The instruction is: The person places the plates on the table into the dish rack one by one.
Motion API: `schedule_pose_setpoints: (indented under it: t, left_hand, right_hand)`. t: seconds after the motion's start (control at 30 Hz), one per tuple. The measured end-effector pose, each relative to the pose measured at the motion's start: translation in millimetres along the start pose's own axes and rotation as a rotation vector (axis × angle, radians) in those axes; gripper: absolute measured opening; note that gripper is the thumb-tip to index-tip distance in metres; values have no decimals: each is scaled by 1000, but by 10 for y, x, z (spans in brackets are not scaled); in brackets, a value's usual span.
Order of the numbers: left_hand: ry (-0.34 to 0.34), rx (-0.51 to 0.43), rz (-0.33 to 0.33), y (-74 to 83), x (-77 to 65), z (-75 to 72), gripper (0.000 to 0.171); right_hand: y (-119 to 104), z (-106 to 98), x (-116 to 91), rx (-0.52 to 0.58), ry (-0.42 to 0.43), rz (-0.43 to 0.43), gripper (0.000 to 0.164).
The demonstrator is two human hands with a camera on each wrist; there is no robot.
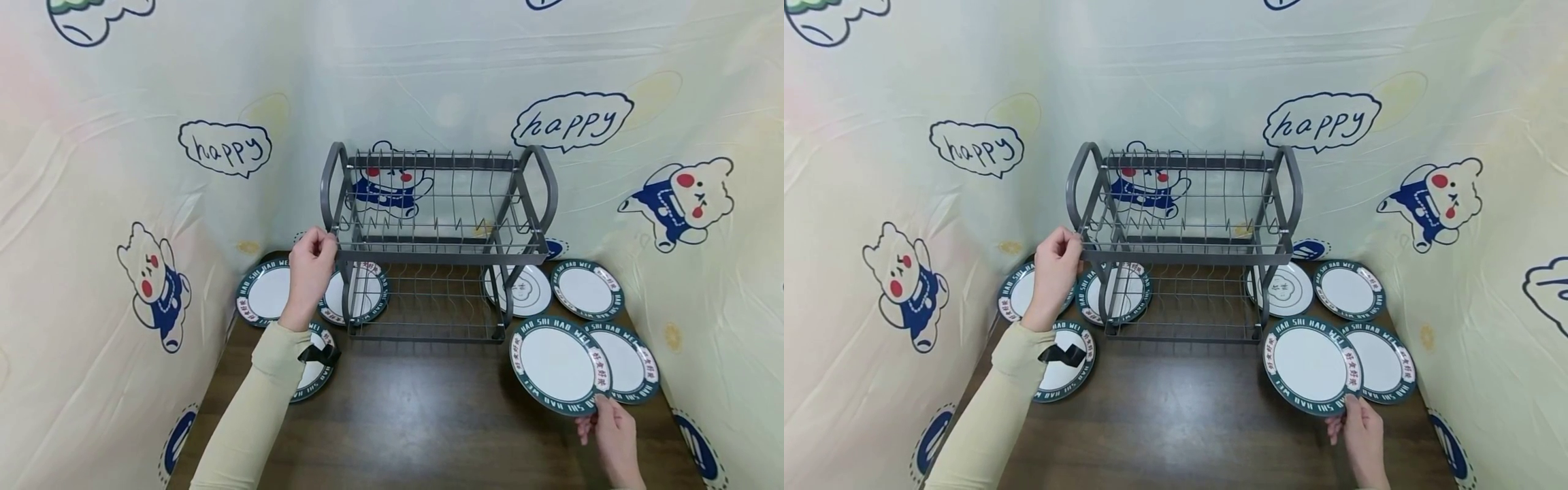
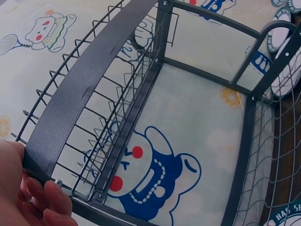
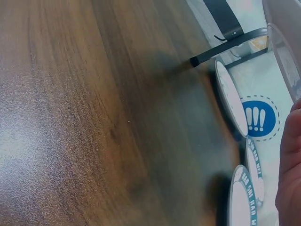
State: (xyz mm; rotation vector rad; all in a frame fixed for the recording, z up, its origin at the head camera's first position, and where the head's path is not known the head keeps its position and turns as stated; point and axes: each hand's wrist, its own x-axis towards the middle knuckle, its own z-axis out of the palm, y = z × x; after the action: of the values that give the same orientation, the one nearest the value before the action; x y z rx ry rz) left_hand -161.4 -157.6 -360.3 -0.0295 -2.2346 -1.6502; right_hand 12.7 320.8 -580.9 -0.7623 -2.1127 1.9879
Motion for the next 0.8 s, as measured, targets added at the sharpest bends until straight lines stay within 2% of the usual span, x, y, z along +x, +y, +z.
schedule_pose_setpoints:
  t: [0.33,0.8]
  left_hand:
    - [1,-1,-3,-21,12,8,26]
    - [-6,-5,-11,-33,8,11,27]
  right_hand:
    - [-104,0,-51,45,26,-6,46]
    - [-310,22,-140,41,8,-27,47]
